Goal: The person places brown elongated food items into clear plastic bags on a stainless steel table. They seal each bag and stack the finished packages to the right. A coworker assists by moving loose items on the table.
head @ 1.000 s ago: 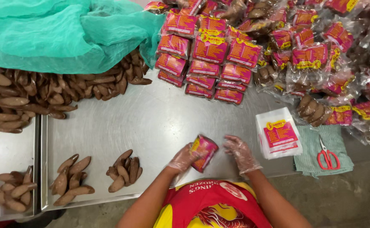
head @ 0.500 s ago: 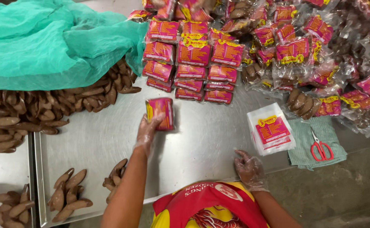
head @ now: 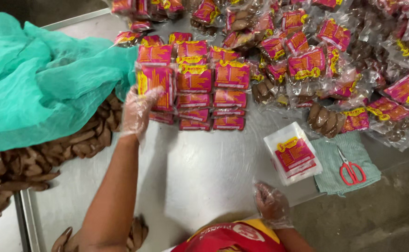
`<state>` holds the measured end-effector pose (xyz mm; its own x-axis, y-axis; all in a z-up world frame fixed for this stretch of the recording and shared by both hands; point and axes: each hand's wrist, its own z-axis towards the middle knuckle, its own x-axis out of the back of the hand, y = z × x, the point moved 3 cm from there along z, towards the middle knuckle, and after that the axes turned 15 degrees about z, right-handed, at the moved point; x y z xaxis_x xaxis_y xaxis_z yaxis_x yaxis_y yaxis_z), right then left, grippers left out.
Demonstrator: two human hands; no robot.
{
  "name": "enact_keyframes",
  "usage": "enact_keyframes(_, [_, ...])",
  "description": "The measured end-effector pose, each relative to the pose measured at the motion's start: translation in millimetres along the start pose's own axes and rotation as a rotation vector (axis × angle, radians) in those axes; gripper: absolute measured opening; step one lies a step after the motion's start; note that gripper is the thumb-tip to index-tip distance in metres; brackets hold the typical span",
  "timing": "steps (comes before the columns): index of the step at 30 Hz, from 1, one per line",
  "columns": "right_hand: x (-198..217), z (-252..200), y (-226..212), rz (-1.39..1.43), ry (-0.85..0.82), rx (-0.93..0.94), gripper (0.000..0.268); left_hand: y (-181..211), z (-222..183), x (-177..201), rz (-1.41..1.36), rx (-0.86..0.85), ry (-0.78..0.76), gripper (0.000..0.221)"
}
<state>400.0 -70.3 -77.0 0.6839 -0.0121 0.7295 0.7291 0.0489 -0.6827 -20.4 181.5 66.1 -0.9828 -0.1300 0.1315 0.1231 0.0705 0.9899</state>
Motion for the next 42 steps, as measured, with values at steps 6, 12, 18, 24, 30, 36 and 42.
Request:
enact_keyframes(6, [-0.7,4.0,1.7,-0.023,-0.044,0.000,0.025,41.8,89.6,-13.9,0.031,0.108,0.011,0.053])
enact_keyframes(12, [0.5,9.6,-2.5,-0.004,-0.045,-0.007,0.022,20.0,184.1,-11.7,0.120,0.131,0.166,0.049])
enact_keyframes(18, [0.2,11.1,1.4,0.016,-0.081,-0.060,0.023,-5.0,231.0,-12.5,0.008,0.176,0.209,0.035])
enact_keyframes(24, [-6.8,5.7,13.5,-0.065,-0.115,-0.098,0.030,-14.0,245.1,-9.6,0.252,0.144,0.124,0.043])
enact_keyframes(30, [-13.8,-3.1,30.0,-0.032,-0.068,-0.014,0.033,-30.6,282.0,-20.5,0.517,0.052,-0.184,0.058])
enact_keyframes(36, [-22.3,-12.4,41.7,-0.125,-0.086,-0.100,0.030,-101.5,339.8,-5.6,1.630,-0.011,-0.687,0.066])
enact_keyframes(42, [-10.8,-0.1,22.6,-0.035,-0.053,-0.027,0.025,-147.9,350.2,7.5,1.979,-0.782,-0.698,0.077])
